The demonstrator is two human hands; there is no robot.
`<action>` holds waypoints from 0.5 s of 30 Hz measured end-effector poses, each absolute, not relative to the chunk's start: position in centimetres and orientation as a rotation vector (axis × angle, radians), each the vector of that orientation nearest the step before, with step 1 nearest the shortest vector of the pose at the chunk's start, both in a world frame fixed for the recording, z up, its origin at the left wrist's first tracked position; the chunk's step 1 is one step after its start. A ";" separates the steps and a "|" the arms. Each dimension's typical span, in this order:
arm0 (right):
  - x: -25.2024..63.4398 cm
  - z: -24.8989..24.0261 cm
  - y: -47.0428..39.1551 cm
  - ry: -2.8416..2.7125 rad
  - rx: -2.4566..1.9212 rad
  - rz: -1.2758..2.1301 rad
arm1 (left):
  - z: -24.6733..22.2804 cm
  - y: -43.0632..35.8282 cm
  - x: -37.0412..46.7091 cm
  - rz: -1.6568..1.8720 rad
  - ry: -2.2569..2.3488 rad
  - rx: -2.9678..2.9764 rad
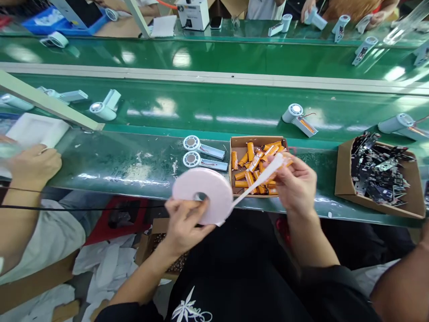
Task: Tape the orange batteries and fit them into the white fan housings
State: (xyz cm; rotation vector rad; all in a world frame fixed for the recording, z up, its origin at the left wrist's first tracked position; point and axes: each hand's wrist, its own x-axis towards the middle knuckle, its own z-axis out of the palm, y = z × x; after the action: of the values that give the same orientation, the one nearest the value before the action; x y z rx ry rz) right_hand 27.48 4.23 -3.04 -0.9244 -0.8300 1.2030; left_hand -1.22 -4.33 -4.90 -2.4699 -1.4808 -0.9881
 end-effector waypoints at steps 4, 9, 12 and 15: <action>27.7 -3.7 3.1 -0.816 -0.962 1.215 | -4.6 -3.9 -4.6 -0.818 -1.486 -2.482; 22.4 -5.5 0.9 -0.759 -0.918 1.118 | -5.1 -3.4 -0.4 -0.898 -1.399 -2.508; 22.8 -5.0 1.4 -0.811 -0.919 1.090 | -5.5 -4.2 2.2 -0.891 -1.365 -2.517; 27.2 -3.1 3.7 -0.880 -0.900 0.997 | -6.2 -5.4 2.5 -0.778 -1.165 -2.766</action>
State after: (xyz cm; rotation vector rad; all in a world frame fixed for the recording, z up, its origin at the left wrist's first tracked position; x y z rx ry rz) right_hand 27.21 3.66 -3.08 -0.9000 -0.8803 0.9974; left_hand 2.46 -5.40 -6.16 -2.7662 -1.1654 -0.7781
